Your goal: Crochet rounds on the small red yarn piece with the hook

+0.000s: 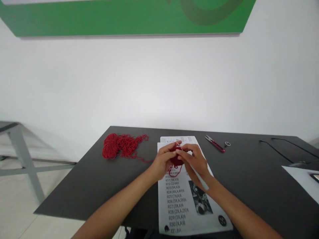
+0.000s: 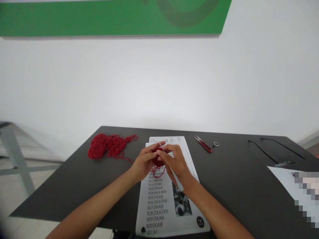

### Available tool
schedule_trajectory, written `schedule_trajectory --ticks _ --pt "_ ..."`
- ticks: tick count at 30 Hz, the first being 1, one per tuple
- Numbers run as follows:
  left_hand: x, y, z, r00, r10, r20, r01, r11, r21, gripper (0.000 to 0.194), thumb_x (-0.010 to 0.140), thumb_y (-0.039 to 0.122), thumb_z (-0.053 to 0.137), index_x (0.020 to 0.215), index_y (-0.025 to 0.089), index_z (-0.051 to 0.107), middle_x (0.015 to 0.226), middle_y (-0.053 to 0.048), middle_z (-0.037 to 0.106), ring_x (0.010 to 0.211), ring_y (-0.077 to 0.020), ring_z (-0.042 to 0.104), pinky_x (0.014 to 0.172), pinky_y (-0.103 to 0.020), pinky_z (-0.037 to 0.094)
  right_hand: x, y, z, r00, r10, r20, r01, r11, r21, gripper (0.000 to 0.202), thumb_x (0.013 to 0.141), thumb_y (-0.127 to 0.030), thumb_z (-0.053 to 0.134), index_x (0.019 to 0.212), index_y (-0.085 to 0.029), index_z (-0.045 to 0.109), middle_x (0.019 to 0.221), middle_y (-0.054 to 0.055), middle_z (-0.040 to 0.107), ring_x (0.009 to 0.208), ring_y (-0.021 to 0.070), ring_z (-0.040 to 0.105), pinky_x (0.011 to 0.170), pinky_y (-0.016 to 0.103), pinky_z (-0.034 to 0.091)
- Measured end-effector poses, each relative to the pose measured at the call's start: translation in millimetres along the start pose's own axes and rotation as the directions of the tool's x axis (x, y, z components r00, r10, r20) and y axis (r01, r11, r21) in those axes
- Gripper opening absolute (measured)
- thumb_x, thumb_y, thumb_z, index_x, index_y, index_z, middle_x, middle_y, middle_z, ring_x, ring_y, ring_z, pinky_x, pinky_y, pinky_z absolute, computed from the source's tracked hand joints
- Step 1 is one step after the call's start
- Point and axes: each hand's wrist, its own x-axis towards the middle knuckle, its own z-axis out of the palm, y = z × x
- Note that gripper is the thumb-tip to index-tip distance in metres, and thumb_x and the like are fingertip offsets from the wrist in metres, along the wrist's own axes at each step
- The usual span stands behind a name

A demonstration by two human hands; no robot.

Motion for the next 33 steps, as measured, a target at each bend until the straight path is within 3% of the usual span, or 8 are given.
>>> schedule_trajectory --ticks 3,5,8,12,19,28,33 --pt "1.3 5.5 -2.3 1.0 -0.001 0.009 0.001 1.0 -0.021 0.059 0.075 0.061 0.079 0.112 0.014 0.077 0.096 -0.011 0.075 0.081 -0.0194 0.069 0.074 -0.03 0.055 0.0 -9.2 -6.7 0.979 -0.13 0.158 0.134 0.991 -0.017 0.017 0.09 -0.044 0.069 0.095 -0.033 0.081 0.1 0.004 0.07 0.088 0.0216 0.067 0.078 0.035 0.057" --pt "3.5 7.5 -7.4 0.998 0.048 0.046 -0.052 0.996 0.073 0.058 0.071 0.048 0.089 0.117 0.015 0.075 0.084 -0.005 0.072 0.072 -0.0131 0.065 0.069 -0.023 0.051 1.6 -14.5 -10.3 0.961 -0.153 0.23 0.151 0.988 0.026 0.016 0.093 -0.041 0.068 0.095 -0.033 0.082 0.101 0.005 0.072 0.091 0.022 0.068 0.081 0.035 0.057" --pt "6.4 8.7 -15.8 0.984 0.135 0.119 -0.157 0.965 0.209 0.064 0.07 0.037 0.091 0.127 0.016 0.072 0.074 0.0 0.067 0.064 -0.009 0.058 0.063 -0.02 0.045 6.5 -17.8 -13.3 0.953 -0.14 0.268 0.103 0.983 0.149 0.011 0.09 -0.037 0.072 0.088 -0.031 0.081 0.097 0.005 0.072 0.09 0.0214 0.068 0.082 0.035 0.057" --pt "5.7 11.2 -20.9 0.967 0.161 0.196 -0.218 0.922 0.32 0.073 0.071 0.031 0.09 0.138 0.017 0.064 0.074 0.001 0.065 0.062 -0.0085 0.054 0.06 -0.02 0.043 14.2 -16.7 -17.3 0.944 -0.054 0.326 -0.042 0.959 0.282 0.007 0.083 -0.035 0.081 0.083 -0.028 0.078 0.093 0.004 0.071 0.085 0.0197 0.067 0.074 0.032 0.056" --pt "2.6 13.1 -18.0 0.96 0.168 0.222 -0.233 0.922 0.31 0.077 0.069 0.029 0.091 0.14 0.018 0.062 0.075 0.002 0.064 0.063 -0.0088 0.054 0.061 -0.02 0.044 23.7 -20.3 -28.9 0.906 -0.023 0.422 -0.097 0.96 0.262 0.013 0.084 -0.041 0.08 0.082 -0.027 0.08 0.095 0.005 0.073 0.088 0.0208 0.068 0.079 0.035 0.055" --pt "3.2 20.9 -17.7 0.971 0.185 0.155 -0.226 0.92 0.32 0.085 0.066 0.028 0.092 0.143 0.017 0.059 0.076 0.0 0.067 0.063 -0.0105 0.057 0.061 -0.022 0.045 29.4 -26.3 -36.6 0.894 -0.056 0.444 -0.035 0.981 0.193 0.018 0.09 -0.044 0.072 0.091 -0.029 0.082 0.104 0.007 0.079 0.098 0.0247 0.072 0.091 0.042 0.056" --pt "4.4 23.6 -19.3 0.969 0.196 0.148 -0.234 0.921 0.312 0.081 0.066 0.028 0.092 0.14 0.016 0.061 0.078 -0.002 0.071 0.064 -0.0118 0.061 0.062 -0.023 0.048 21.4 -16.5 -29.9 0.916 0.062 0.397 -0.189 0.938 0.291 0.018 0.089 -0.044 0.073 0.091 -0.028 0.08 0.109 0.006 0.08 0.102 0.0252 0.073 0.093 0.043 0.058"
